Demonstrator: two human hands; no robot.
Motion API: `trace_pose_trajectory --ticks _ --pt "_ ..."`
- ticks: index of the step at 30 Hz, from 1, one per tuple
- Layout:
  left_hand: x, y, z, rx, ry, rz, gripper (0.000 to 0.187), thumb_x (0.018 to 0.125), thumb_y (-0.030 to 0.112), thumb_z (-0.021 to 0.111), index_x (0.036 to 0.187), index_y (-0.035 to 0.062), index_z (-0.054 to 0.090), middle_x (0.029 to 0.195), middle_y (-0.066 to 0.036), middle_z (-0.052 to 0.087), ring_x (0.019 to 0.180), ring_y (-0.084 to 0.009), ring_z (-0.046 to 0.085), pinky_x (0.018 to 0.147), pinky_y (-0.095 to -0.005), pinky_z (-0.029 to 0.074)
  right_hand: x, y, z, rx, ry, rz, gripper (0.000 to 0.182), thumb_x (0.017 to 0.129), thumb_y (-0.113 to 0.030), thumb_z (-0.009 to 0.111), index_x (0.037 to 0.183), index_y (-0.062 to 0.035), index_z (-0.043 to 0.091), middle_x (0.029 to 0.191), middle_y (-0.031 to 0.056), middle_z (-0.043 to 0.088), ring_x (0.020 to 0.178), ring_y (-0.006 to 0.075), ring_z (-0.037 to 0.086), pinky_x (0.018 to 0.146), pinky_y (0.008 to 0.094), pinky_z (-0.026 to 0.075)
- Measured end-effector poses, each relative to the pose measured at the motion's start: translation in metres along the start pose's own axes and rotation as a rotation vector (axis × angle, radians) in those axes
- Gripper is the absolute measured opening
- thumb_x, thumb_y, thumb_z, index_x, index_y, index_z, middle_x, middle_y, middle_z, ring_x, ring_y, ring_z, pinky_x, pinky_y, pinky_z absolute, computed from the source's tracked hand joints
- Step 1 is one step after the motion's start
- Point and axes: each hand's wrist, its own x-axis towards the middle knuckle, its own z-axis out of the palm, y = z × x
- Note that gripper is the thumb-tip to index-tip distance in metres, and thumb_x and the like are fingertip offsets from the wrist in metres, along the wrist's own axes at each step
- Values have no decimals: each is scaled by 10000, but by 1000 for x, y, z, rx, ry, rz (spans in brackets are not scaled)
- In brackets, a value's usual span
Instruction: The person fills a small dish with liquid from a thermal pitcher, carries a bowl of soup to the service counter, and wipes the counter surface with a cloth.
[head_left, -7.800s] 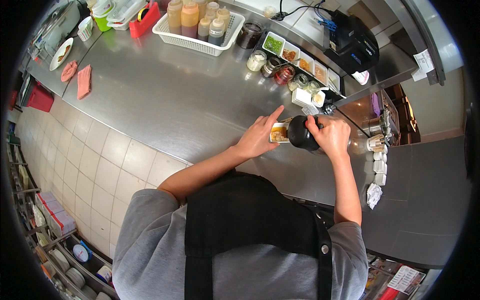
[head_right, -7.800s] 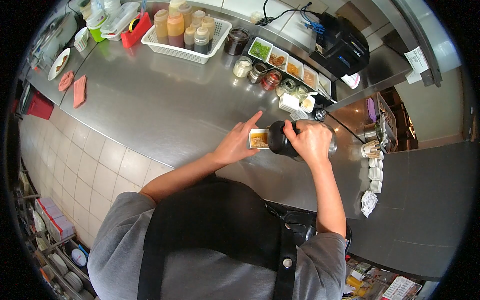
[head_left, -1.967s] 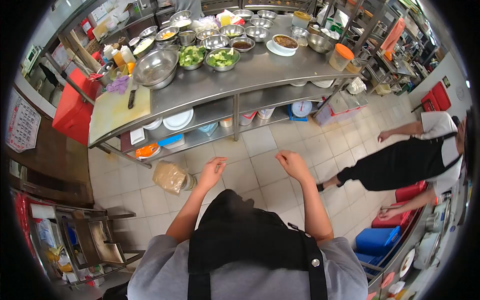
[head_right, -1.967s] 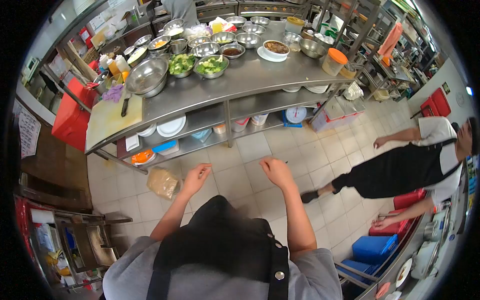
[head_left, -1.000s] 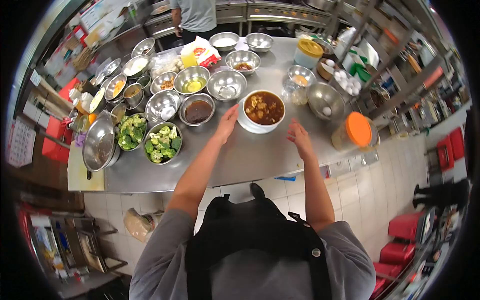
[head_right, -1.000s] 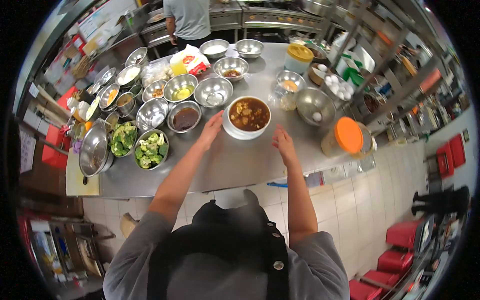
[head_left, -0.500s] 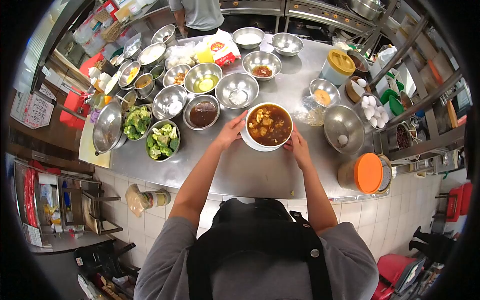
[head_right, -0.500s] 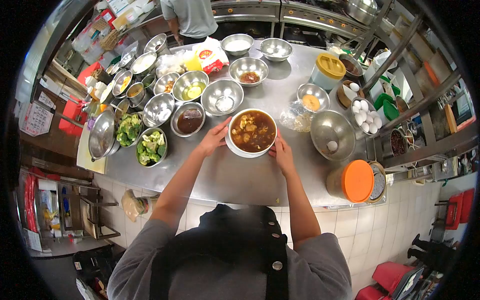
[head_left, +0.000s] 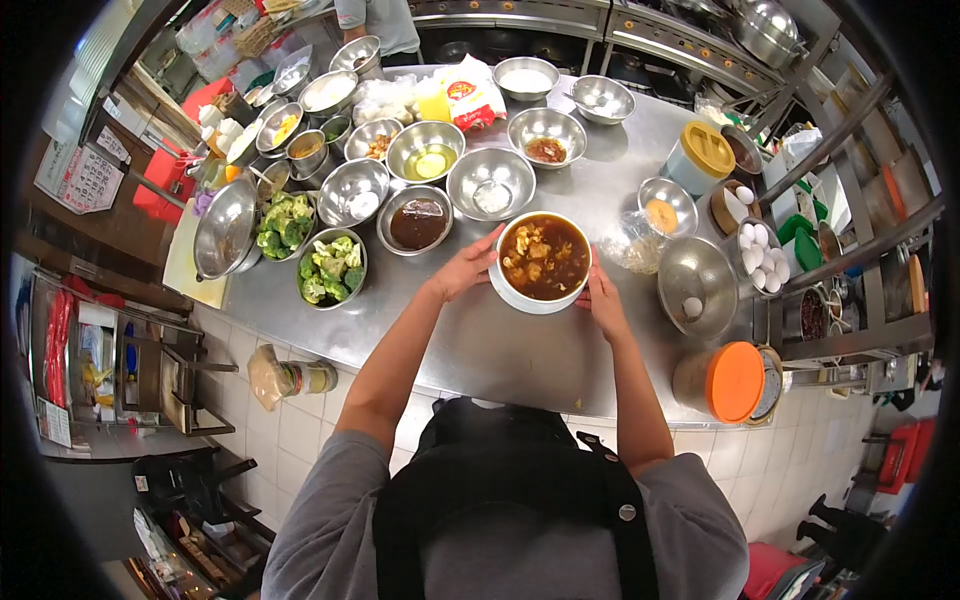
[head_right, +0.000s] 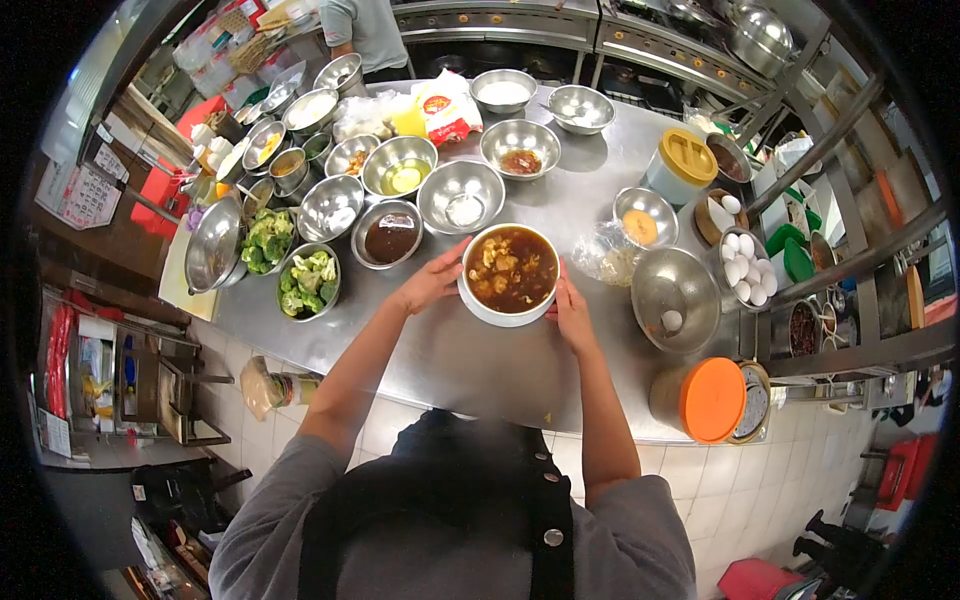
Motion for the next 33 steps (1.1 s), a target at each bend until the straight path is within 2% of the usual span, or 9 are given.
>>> trace_pose_trajectory --ticks 2,9,19,24,25,28,29,32,33 --pt "-1 -1 0 -8 -21 2 605 1036 276 496 1567 278 207 1550 37 327 1399 -163 343 1129 -443 348 0 -5 0 -23 -18 1 512 1070 -357 345 1560 -241 257 1137 15 613 841 67 593 748 257 534" --pt "-12 -4 10 -85 13 33 614 1023 248 524 1562 279 234 1545 48 342 1379 -152 369 1084 -410 388 2 -9 5 -11 -25 -60 510 1075 -348 312 1562 -209 247 1186 38 615 869 83 626 740 254 552" --pt "-68 -24 33 -172 110 126 599 1021 130 486 1561 235 249 1505 -32 408 1335 -178 436 1060 -370 420 -26 -8 18 -41 5 -134 482 1073 -348 334 1525 -182 351 1242 37 614 939 92 635 718 264 566" --pt "-132 -39 45 -199 204 221 584 1024 128 483 1555 248 273 1448 -39 468 1286 -180 474 1042 -375 434 -61 -20 36 -141 -90 -175 480 1072 -345 334 1522 -181 359 1265 47 605 964 103 633 732 262 564" --pt "-148 -42 48 -177 252 239 587 1025 124 486 1556 262 274 1357 -44 536 1201 -161 518 1004 -348 449 -69 -25 43 -155 -112 -182 480 1072 -347 333 1523 -182 359 1271 47 600 975 105 629 735 262 564" --pt "-209 -46 57 -208 335 226 603 1023 199 517 1561 218 246 1464 -55 456 1304 -190 464 1068 -399 410 -93 -37 69 -242 -208 -212 487 1074 -363 323 1523 -178 358 1311 52 580 1024 120 620 744 267 565" --pt "-228 -52 59 -184 424 247 596 1024 109 494 1555 274 280 1163 -41 602 1046 -126 553 953 -298 454 -104 -43 83 -232 -243 -212 492 1074 -371 320 1523 -174 358 1322 55 576 1033 122 619 741 264 565" --pt "-299 -59 67 -204 554 274 592 1024 108 496 1553 274 288 1137 -49 607 1028 -126 549 946 -304 455 -134 -49 125 -256 -367 -211 518 1070 -410 314 1523 -162 353 1391 73 531 1096 141 604 749 268 569" --pt "-323 -67 66 -215 562 284 592 1032 137 484 1566 219 243 1338 -51 541 1158 -154 531 1017 -369 440 -145 -50 143 -262 -420 -227 528 1067 -426 313 1525 -166 348 1419 77 505 1125 153 593 760 280 572"
